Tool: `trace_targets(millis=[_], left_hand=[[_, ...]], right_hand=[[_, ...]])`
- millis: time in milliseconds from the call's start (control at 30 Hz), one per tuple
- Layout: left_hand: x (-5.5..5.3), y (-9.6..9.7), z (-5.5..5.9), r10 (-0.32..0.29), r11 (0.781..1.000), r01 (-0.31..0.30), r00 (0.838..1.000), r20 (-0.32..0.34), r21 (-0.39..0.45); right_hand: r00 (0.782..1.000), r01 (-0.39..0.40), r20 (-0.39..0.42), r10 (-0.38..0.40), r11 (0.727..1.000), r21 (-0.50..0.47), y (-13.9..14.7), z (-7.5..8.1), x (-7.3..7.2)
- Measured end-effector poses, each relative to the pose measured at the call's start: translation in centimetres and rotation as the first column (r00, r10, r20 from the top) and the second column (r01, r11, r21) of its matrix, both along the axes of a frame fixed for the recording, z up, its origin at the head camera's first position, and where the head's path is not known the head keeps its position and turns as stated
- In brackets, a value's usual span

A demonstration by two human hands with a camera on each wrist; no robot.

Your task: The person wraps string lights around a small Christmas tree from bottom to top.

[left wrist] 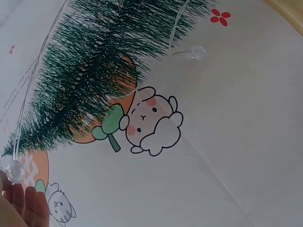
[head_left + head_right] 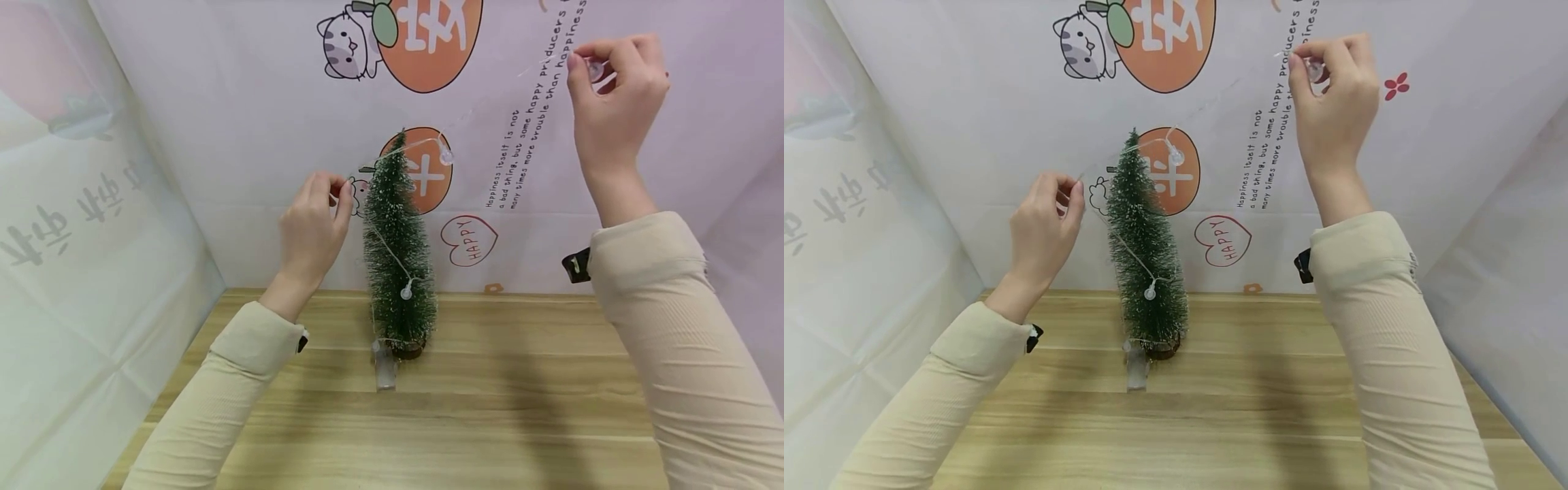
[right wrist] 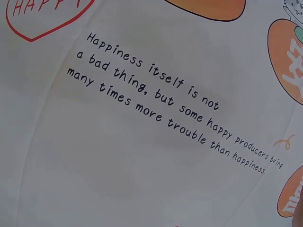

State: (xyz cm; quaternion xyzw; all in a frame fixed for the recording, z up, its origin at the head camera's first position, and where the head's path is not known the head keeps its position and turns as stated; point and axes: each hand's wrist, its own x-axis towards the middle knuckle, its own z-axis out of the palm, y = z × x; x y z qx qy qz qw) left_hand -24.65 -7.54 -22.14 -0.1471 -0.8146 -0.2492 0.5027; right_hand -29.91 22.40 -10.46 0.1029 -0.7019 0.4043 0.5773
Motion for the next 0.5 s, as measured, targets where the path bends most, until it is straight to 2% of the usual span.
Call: trace_targets(millis=[233, 500], left_hand=[[-0.3, 0.4, 0.4, 0.005, 0.998, -0.007, 0.999, 0.036, 0.068], [-0.7, 0.4, 0.8, -0.013, 0.991, 0.000, 0.995, 0.097, 0.137]], right_hand=[[0.999, -0.032, -0.032, 0.033, 0.999, 0.028, -0.3, 0.3, -0.3], [0.997, -0.030, 0.070, 0.036, 0.996, -0.088, -1.7, 1.2, 0.5]])
